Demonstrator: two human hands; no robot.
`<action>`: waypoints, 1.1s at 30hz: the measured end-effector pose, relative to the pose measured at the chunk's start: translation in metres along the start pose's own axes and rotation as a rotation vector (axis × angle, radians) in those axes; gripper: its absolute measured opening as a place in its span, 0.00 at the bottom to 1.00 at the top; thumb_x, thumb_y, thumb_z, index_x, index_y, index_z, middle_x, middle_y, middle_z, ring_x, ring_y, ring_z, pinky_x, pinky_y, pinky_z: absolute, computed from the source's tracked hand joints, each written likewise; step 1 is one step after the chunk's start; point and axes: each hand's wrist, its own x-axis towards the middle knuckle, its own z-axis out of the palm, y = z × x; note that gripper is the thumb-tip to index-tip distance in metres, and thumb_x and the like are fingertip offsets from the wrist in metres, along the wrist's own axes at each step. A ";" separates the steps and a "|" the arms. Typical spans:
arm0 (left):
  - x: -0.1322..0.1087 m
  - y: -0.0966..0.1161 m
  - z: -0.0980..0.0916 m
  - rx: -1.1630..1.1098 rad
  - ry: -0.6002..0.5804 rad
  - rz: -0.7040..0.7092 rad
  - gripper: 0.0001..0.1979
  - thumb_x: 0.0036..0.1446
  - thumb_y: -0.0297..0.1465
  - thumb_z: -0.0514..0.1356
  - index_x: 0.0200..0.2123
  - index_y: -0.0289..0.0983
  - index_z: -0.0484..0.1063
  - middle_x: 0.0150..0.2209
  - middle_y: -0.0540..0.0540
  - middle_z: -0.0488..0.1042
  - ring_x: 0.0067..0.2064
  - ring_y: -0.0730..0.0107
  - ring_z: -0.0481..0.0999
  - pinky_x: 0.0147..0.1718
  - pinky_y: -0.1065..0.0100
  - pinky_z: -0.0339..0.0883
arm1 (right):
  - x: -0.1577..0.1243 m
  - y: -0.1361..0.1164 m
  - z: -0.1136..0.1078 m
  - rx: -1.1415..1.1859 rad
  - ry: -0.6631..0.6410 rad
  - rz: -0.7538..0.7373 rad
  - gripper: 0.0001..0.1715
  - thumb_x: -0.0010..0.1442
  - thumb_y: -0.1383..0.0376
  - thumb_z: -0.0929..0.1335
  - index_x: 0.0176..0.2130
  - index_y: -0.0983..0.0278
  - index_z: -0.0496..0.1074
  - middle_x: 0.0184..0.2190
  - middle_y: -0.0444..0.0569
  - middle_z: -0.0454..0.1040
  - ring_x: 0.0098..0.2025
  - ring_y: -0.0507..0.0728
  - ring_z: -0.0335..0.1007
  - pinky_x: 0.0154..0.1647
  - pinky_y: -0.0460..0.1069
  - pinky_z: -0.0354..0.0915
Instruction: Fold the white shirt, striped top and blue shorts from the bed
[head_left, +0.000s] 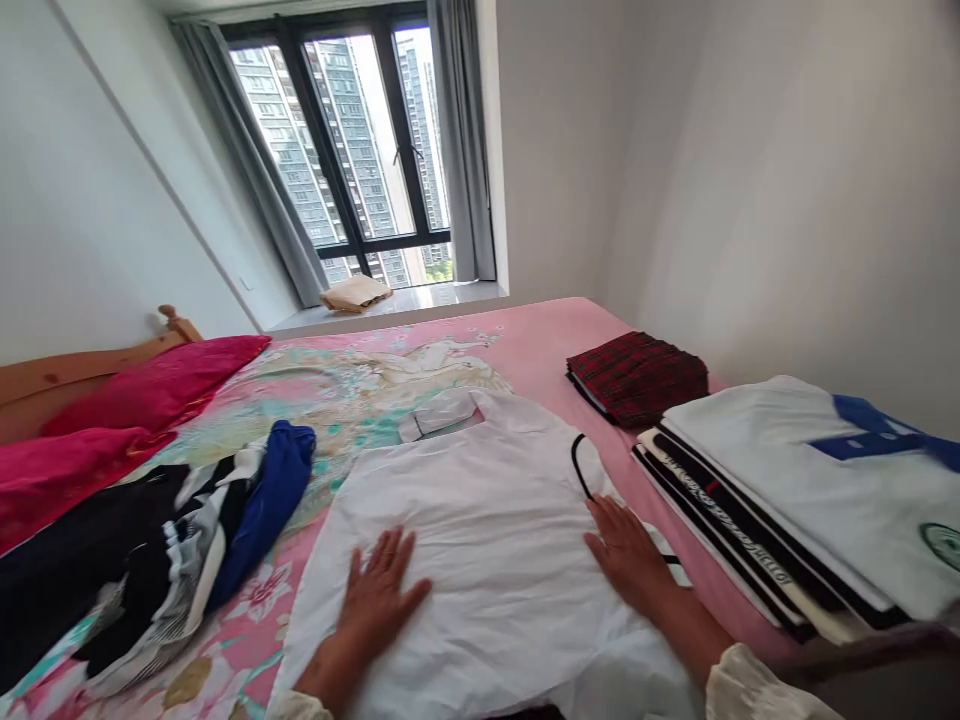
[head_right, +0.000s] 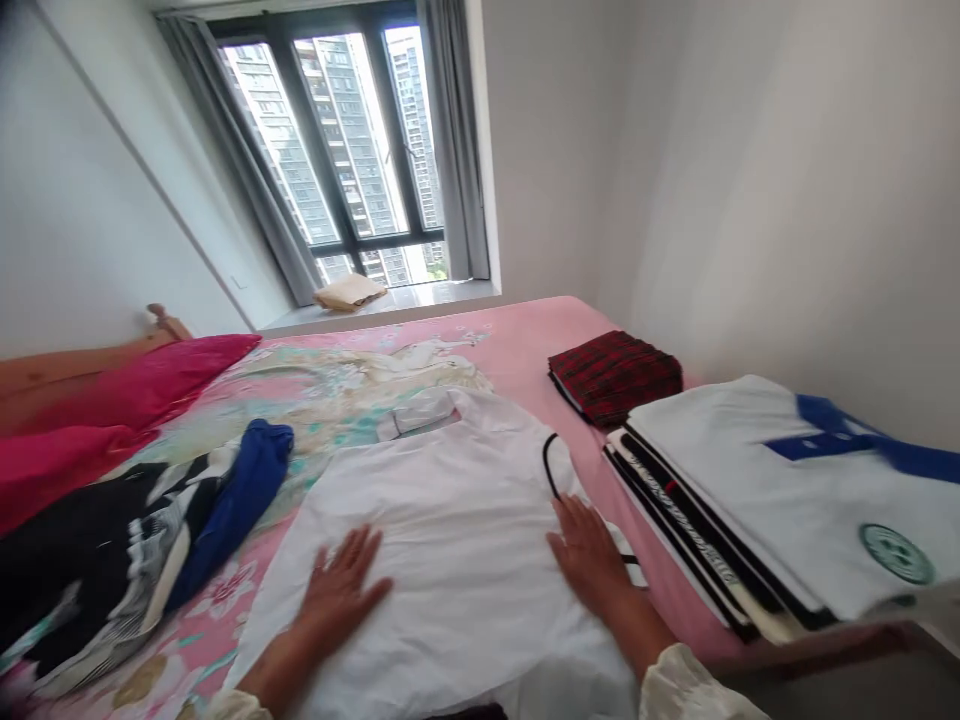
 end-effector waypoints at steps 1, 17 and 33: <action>-0.011 -0.036 -0.003 0.034 0.020 -0.129 0.33 0.57 0.50 0.50 0.63 0.43 0.54 0.66 0.43 0.51 0.66 0.52 0.49 0.61 0.38 0.35 | -0.003 0.004 0.005 -0.027 0.022 -0.014 0.31 0.64 0.55 0.56 0.60 0.68 0.60 0.63 0.56 0.57 0.65 0.61 0.48 0.66 0.60 0.45; 0.047 -0.031 -0.012 -0.158 -0.021 0.356 0.28 0.59 0.45 0.51 0.62 0.51 0.52 0.66 0.48 0.50 0.67 0.57 0.49 0.63 0.42 0.38 | 0.070 -0.065 0.008 0.001 -0.324 -0.336 0.33 0.63 0.51 0.58 0.63 0.60 0.56 0.65 0.50 0.53 0.65 0.61 0.48 0.65 0.59 0.48; 0.225 -0.177 -0.010 -0.074 0.162 -0.142 0.20 0.58 0.30 0.48 0.51 0.41 0.69 0.56 0.43 0.68 0.59 0.58 0.64 0.56 0.56 0.56 | 0.281 -0.129 0.036 -0.175 -0.413 -0.128 0.24 0.63 0.67 0.56 0.58 0.59 0.60 0.37 0.56 0.77 0.36 0.62 0.74 0.33 0.51 0.63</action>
